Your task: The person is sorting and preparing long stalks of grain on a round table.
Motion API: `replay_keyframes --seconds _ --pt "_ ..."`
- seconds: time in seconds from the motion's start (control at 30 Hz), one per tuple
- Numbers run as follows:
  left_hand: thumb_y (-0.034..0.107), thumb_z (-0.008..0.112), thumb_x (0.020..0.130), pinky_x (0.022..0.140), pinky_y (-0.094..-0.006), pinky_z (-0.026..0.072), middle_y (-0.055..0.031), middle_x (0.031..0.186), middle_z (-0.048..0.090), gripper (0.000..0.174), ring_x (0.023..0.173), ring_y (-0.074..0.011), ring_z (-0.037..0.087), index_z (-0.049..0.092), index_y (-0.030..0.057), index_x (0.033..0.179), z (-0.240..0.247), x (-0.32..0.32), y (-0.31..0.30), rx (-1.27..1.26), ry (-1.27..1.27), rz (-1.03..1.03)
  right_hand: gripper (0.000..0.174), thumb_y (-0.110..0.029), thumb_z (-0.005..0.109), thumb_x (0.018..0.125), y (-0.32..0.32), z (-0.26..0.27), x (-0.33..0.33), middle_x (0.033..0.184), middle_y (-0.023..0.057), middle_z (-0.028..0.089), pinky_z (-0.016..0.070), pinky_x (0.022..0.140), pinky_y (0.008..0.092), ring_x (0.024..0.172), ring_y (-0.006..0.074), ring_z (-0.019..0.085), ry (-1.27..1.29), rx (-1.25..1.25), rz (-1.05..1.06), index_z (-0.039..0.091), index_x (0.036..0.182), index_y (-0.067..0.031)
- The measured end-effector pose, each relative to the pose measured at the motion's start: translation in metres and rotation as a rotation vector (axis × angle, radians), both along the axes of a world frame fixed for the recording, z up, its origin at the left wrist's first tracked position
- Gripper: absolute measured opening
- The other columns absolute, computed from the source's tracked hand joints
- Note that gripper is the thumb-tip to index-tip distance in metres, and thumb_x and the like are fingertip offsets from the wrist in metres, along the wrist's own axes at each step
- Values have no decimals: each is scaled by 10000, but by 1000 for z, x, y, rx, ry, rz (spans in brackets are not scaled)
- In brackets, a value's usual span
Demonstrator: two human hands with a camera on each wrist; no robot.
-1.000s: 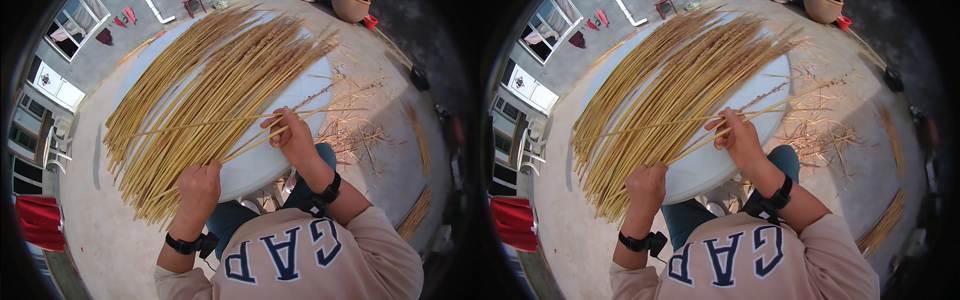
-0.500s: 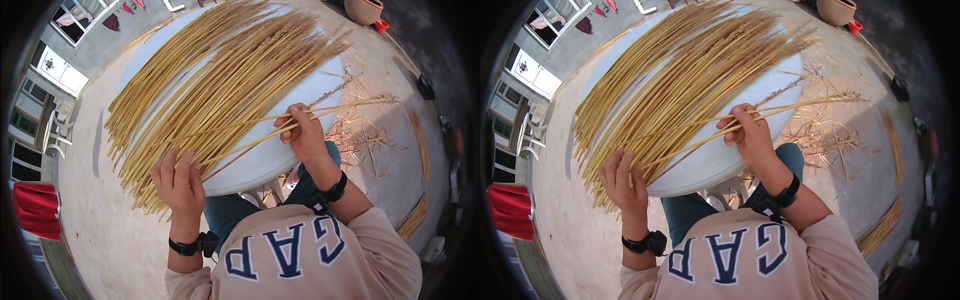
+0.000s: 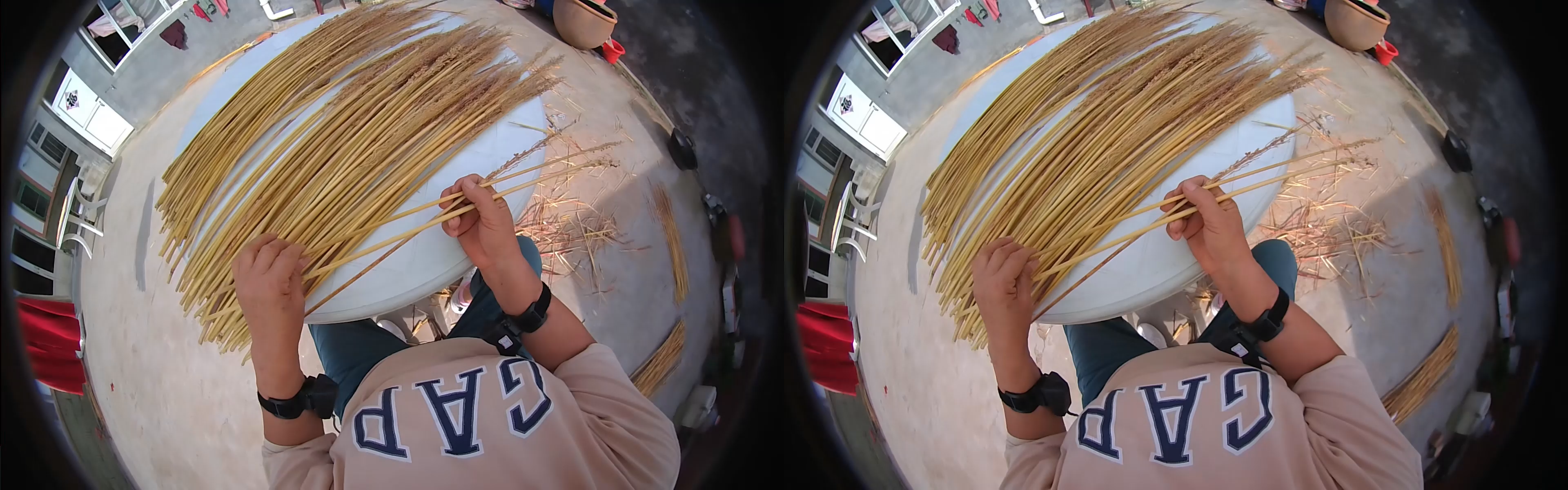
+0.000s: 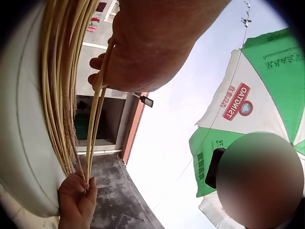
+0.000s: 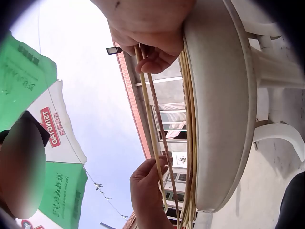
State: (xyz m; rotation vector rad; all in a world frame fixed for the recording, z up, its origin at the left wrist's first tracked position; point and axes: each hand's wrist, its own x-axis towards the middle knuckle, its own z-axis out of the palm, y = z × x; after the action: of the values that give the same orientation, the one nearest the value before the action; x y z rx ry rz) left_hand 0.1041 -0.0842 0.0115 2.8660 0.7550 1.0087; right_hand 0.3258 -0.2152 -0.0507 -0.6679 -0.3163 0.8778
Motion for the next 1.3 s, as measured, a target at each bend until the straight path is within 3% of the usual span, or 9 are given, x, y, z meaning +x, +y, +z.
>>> replay_keyframes --seconds 0.37,0.67,0.73,0.77,0.83,0.87,1.0,1.23,1.3 --pt "68 626 735 800 -358 422 -86 867 608 137 947 -267 533 642 35 867 14 -83 -7 -81 97 268 168 -194 512 891 3 -1 2 739 129 586 411 437 256 516 125 517 -8 46 15 541 827 -41" --pt "149 539 865 776 -333 441 -120 871 618 160 842 -261 581 637 23 872 3 -130 -10 -380 -84 280 215 -236 509 899 4 0 4 759 110 569 390 438 233 530 115 488 -29 -21 24 538 810 -42" --pt "230 463 921 787 -325 442 -113 889 630 274 856 -204 585 629 14 946 -2 -135 -12 -600 -415 354 213 -234 512 898 3 -1 8 757 108 568 390 436 233 529 117 487 -17 -36 23 538 806 -43" --pt "230 463 921 787 -325 442 -113 889 630 274 856 -204 585 629 14 946 -5 -137 -11 -590 -424 370 211 -232 514 898 6 -1 7 755 106 567 390 433 233 527 118 486 -3 -49 5 539 803 -44" --pt "340 357 954 812 -318 433 -103 927 633 425 891 -171 575 588 -2 1052 -8 -141 -8 -591 -773 293 205 -224 517 896 8 5 1 755 106 568 389 430 228 526 119 485 -13 -64 1 539 796 -47" --pt "443 265 950 861 -324 406 -122 987 621 568 959 -196 557 531 -21 1141 -10 -141 -7 -617 -830 241 202 -221 519 894 8 5 1 751 105 567 387 428 224 525 118 484 -15 -76 -10 540 795 -47" --pt "549 183 913 957 -367 345 -189 1156 544 721 1064 -239 507 456 -40 1226 -19 -140 -6 -753 -988 112 191 -217 528 889 9 5 1 762 99 561 382 423 212 523 107 474 12 -91 -22 538 800 -48" --pt "548 160 914 953 -360 347 -193 1150 546 725 1090 -247 489 455 -41 1218 -30 -128 -12 -752 -1047 -49 175 -207 523 893 6 4 6 783 89 555 372 431 198 526 94 461 64 -51 27 530 815 -51" --pt "458 224 947 896 -344 394 -174 1067 584 607 1017 -240 528 494 -44 1155 -27 -117 -13 -667 -1119 -38 173 -206 520 895 6 5 6 787 88 554 369 432 195 524 92 458 80 -44 45 528 816 -52"
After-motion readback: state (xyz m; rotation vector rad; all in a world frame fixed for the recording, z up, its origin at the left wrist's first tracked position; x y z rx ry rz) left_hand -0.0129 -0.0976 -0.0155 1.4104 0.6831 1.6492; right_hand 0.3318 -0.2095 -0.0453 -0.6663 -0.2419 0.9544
